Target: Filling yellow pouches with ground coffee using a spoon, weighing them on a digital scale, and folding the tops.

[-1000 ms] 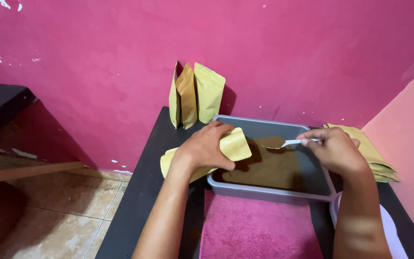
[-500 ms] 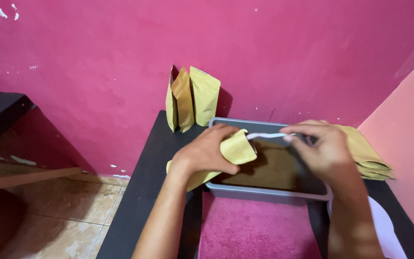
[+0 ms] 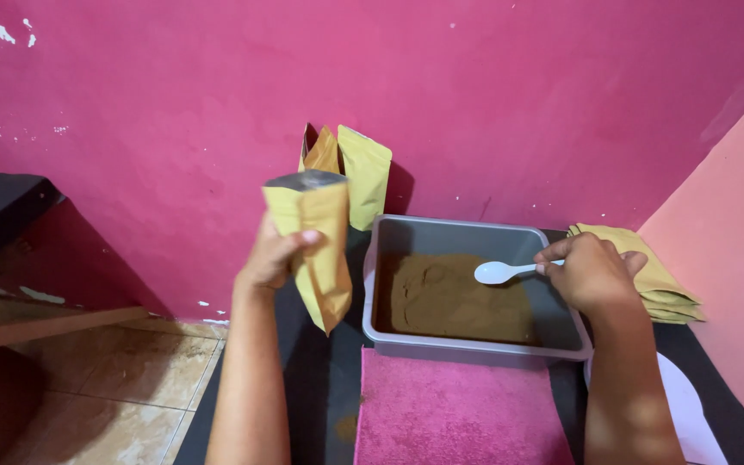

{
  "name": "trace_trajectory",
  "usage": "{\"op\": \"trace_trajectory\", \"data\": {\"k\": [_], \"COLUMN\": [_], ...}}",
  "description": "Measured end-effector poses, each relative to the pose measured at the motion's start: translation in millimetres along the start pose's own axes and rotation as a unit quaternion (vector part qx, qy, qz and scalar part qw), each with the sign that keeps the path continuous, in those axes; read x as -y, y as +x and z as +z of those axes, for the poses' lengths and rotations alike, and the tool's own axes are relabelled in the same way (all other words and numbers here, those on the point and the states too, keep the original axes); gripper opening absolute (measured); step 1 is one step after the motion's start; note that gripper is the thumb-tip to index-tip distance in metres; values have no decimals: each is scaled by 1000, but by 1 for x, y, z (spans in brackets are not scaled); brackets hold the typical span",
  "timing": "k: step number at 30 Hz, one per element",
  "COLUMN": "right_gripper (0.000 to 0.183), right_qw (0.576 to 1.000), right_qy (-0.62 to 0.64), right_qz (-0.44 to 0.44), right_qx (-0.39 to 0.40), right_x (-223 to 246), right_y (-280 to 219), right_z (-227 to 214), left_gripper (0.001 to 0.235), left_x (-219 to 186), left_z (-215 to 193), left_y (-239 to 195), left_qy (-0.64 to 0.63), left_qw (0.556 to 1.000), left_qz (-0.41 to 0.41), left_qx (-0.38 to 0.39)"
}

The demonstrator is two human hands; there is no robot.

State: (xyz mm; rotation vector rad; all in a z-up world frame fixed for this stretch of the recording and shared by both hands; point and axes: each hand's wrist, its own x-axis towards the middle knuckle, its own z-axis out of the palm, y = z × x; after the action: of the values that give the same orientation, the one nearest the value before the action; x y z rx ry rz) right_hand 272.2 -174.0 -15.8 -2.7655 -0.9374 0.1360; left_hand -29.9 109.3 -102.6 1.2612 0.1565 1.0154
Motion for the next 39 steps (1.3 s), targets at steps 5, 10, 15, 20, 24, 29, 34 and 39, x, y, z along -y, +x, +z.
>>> {"op": "trace_trajectory", "data": {"k": [5,10,15,20,24,29,34,39], "right_gripper": [17,12,24,26,27,27,27,25], "right_qw": [1000,1000,999,998,999,999,999,998], "right_qy": [-8,-24,-45,-52,-33,-7,-24,-13], "right_qz": [-7,-13,-26,-26,-35,-35,-36,-51], "right_qx": [4,-15,11,11,13,2,12,15], "right_x": [0,-8,-13,-12,-10,-7,-7,-4], "right_y": [6,27,36,35,30,33,45,42], "right_z": [5,29,37,33,26,27,37,41], "left_gripper": [64,55,55,65,98,111,132,108], "left_x": [-8,22,46,25,11,28,37,63], "left_z": [-16,-18,3,10,5,8,25,20], "left_y": [-2,7,5,-1,-17,-26,-40,-52], "left_qy": [23,103,222,254,283,247,328,384], "left_qw": [996,985,959,960,958,967,933,901], "left_qz": [43,62,78,52,-37,-51,-108,-57], "left_qx": [-70,-121,-155,-104,-37,-34,-96,-195]}}
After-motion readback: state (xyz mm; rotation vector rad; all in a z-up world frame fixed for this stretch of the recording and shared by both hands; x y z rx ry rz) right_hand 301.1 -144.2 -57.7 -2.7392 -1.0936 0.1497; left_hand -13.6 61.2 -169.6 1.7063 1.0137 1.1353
